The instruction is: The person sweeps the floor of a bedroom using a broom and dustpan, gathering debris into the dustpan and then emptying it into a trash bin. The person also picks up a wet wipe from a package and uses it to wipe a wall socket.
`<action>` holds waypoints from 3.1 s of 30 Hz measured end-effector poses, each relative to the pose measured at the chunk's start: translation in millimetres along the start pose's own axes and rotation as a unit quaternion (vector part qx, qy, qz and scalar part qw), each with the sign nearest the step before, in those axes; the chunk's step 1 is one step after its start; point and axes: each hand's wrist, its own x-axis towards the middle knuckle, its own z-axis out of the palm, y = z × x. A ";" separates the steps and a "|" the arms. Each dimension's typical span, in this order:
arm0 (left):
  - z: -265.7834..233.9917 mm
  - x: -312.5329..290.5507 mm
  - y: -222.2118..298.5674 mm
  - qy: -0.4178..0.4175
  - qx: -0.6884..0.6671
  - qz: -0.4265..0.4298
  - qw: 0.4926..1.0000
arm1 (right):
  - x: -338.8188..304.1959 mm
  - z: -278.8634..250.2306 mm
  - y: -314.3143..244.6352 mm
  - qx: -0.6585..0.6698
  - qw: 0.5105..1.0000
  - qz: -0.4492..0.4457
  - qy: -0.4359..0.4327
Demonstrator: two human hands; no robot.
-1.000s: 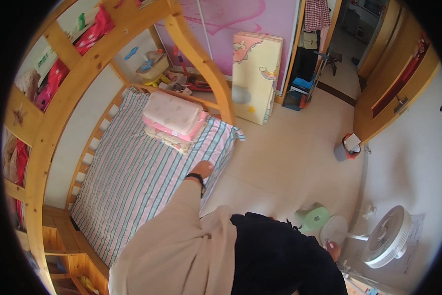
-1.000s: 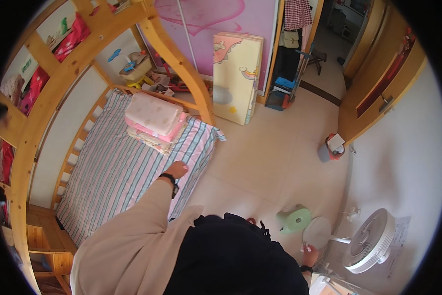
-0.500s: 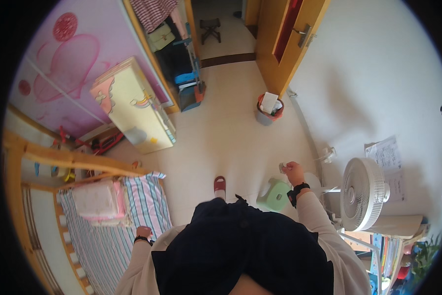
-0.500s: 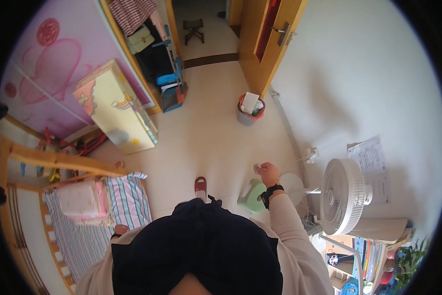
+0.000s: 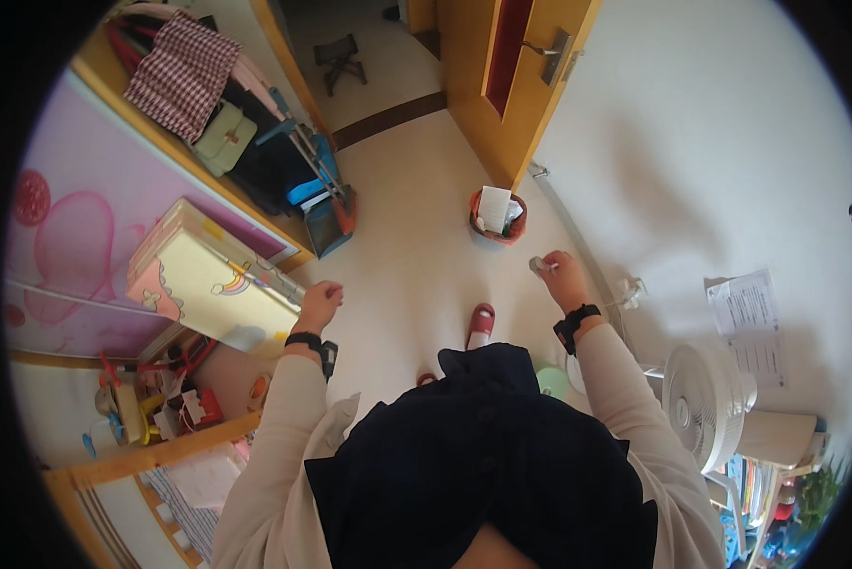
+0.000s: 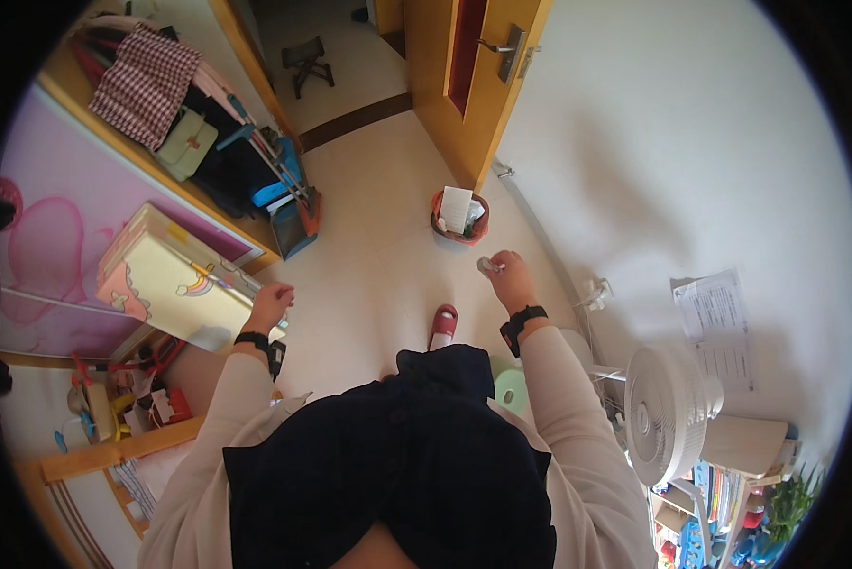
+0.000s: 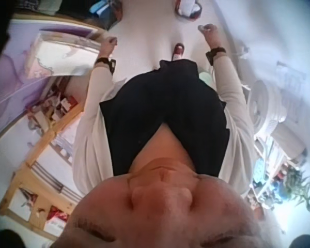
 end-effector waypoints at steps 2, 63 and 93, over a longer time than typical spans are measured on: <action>12.9 39.1 45.1 -0.036 0.026 0.053 0.998 | 36.9 8.3 1.1 -0.006 1.000 -0.002 -0.023; 117.5 593.1 336.9 -0.397 0.056 0.314 0.861 | 206.0 -80.3 28.2 -0.065 0.896 0.411 0.157; 490.7 269.4 606.0 -0.688 0.126 0.605 0.381 | -213.9 -18.4 -202.0 -0.203 0.436 0.658 0.579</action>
